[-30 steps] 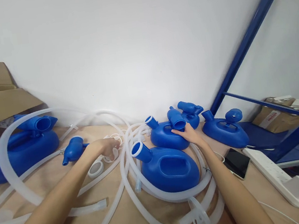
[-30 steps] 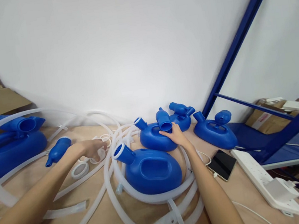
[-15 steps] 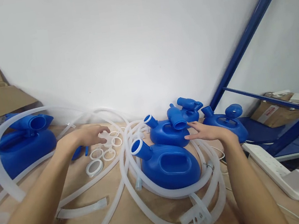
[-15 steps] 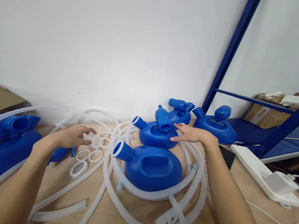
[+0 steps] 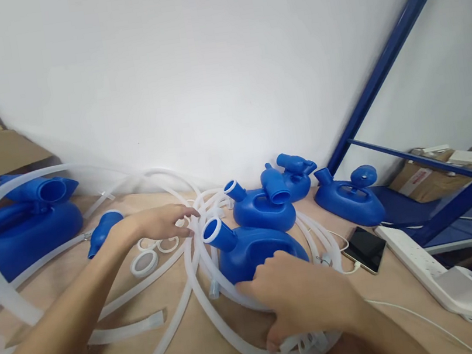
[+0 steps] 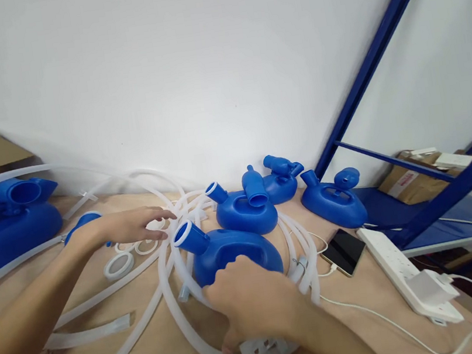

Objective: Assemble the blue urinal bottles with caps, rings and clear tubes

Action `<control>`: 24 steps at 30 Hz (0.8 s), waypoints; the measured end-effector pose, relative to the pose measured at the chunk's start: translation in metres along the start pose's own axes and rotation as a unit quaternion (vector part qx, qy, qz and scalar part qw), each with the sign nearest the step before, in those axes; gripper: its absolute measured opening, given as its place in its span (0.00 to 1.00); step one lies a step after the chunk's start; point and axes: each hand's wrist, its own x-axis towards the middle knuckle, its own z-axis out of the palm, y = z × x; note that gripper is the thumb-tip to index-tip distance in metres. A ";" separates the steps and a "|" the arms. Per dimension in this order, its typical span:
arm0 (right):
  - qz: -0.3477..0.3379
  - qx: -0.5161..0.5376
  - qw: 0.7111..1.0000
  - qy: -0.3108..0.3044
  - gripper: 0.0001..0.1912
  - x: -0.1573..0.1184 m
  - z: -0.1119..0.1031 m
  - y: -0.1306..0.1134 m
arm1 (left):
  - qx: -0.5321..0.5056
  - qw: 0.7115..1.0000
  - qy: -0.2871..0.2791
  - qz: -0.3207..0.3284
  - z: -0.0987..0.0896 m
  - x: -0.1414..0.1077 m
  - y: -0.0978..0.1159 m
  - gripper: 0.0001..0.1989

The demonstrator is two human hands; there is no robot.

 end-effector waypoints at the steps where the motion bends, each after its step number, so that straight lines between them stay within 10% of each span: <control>1: -0.005 -0.037 0.999 -0.009 0.26 0.006 0.004 -0.004 | -0.005 1.000 -0.008 0.011 -0.001 -0.004 0.007 0.30; 6: -0.072 -0.081 0.993 0.047 0.46 0.010 0.009 -0.005 | 0.010 1.000 -0.023 0.011 -0.004 -0.024 0.034 0.24; 10: -0.112 -0.050 0.982 0.140 0.32 -0.006 -0.005 0.010 | 0.056 0.996 0.070 0.025 -0.011 -0.039 0.056 0.19; 17: -0.091 0.090 0.968 0.216 0.17 -0.036 -0.028 0.044 | 0.029 0.946 0.210 0.247 0.003 -0.059 0.108 0.12; 24: -0.141 0.369 0.862 0.319 0.10 -0.033 -0.026 0.068 | 0.084 0.863 0.398 0.299 0.014 -0.045 0.117 0.12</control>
